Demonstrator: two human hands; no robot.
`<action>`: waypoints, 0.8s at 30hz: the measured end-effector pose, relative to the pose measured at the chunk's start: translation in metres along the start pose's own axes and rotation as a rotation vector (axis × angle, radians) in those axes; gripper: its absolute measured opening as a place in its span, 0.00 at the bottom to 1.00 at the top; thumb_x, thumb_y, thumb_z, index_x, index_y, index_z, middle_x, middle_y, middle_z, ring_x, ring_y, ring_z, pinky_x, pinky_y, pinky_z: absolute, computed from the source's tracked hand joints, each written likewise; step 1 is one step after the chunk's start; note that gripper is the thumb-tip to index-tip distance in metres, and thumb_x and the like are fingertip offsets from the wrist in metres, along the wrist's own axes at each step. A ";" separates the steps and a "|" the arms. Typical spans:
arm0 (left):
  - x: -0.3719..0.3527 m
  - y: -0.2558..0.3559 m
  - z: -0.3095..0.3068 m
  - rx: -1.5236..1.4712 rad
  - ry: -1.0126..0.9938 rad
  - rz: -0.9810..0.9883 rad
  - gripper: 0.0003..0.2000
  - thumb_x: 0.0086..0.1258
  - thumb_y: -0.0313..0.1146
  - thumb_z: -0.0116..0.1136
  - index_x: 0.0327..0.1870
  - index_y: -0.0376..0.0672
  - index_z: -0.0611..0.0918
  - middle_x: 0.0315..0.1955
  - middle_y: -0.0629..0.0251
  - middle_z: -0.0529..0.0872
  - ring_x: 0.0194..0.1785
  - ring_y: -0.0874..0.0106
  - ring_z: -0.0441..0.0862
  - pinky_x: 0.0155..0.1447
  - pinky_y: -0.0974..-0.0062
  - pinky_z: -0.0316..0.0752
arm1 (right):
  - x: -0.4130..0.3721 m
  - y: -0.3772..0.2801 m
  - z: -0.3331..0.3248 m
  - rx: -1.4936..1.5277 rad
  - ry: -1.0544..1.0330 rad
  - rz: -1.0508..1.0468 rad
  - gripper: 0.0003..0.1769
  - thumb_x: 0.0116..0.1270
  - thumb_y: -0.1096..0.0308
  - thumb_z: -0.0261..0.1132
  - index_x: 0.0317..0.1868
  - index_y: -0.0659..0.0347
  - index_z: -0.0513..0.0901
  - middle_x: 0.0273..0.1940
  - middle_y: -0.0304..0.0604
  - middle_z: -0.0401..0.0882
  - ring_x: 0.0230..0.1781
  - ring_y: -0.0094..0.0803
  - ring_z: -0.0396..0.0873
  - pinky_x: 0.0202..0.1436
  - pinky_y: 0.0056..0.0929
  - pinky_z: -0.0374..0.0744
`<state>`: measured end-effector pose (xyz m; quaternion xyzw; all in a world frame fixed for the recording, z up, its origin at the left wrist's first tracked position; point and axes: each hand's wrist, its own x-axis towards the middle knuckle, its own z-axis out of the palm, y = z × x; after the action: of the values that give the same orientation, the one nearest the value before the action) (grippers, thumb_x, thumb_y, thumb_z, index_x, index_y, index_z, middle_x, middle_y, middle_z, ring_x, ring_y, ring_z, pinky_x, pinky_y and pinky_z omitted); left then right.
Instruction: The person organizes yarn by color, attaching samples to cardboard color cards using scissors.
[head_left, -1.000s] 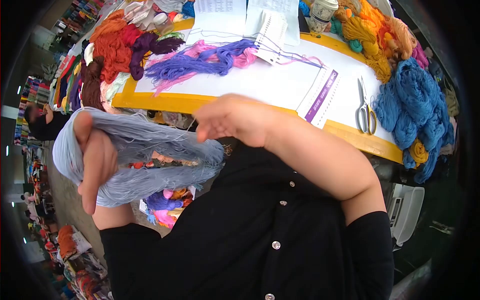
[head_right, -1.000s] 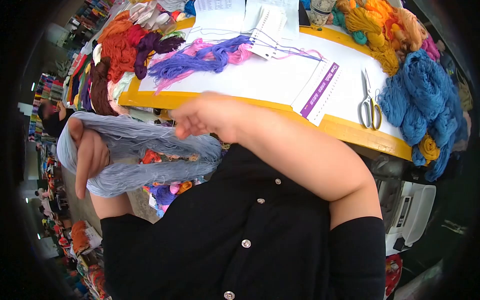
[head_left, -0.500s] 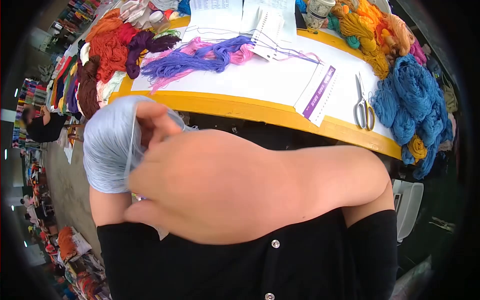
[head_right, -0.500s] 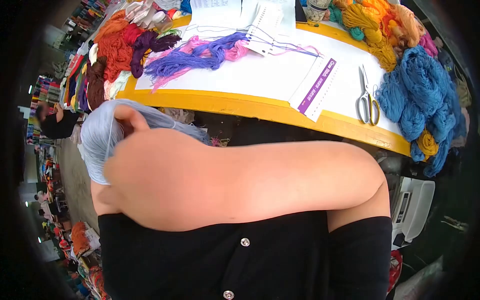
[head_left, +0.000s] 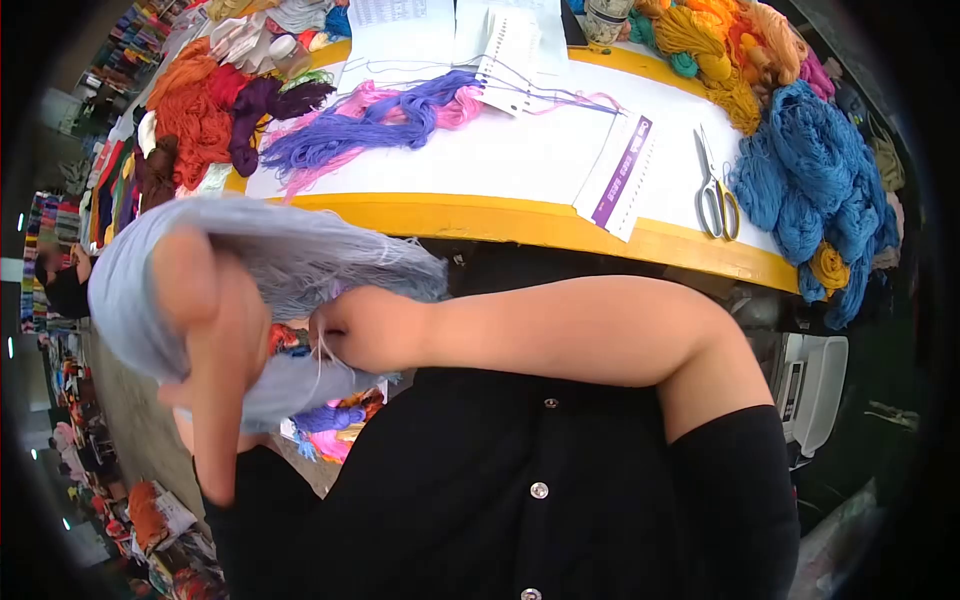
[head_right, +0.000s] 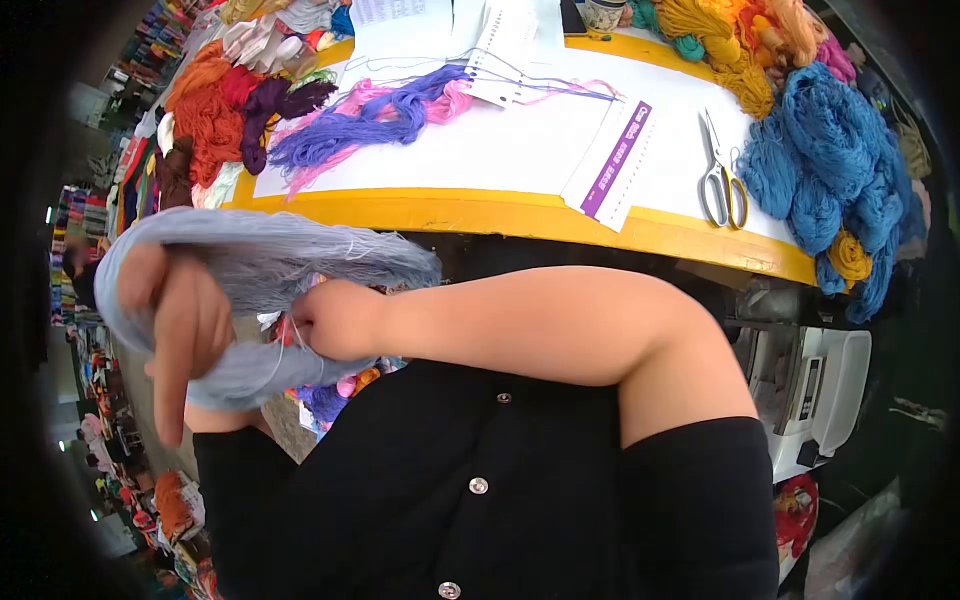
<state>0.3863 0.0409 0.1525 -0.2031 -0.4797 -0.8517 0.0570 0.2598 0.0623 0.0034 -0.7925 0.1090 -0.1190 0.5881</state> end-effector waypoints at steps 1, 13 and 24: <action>0.005 0.002 0.005 0.053 -0.026 -0.004 0.21 0.78 0.38 0.34 0.67 0.40 0.60 0.48 0.31 0.77 0.24 0.65 0.79 0.29 0.76 0.74 | 0.011 0.010 0.009 0.168 -0.062 0.030 0.09 0.60 0.68 0.60 0.37 0.63 0.82 0.30 0.47 0.82 0.30 0.38 0.82 0.37 0.35 0.79; -0.118 -0.193 0.016 -0.240 1.439 -0.279 0.21 0.67 0.35 0.52 0.61 0.40 0.73 0.52 0.55 0.80 0.49 0.66 0.79 0.52 0.74 0.72 | 0.017 -0.024 -0.095 -0.527 0.460 0.143 0.47 0.54 0.55 0.68 0.69 0.67 0.57 0.57 0.65 0.72 0.58 0.50 0.73 0.61 0.37 0.71; -0.070 -0.150 -0.019 0.830 1.399 0.098 0.29 0.67 0.53 0.54 0.55 0.32 0.76 0.47 0.57 0.82 0.53 0.70 0.77 0.58 0.73 0.69 | -0.010 -0.038 -0.065 -1.099 0.375 -0.275 0.40 0.58 0.53 0.66 0.67 0.60 0.63 0.68 0.58 0.58 0.70 0.56 0.55 0.69 0.56 0.56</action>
<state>0.4008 0.0979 -0.0040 0.3928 -0.6003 -0.5308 0.4512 0.2311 0.0179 0.0574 -0.9530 0.1528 -0.2581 0.0419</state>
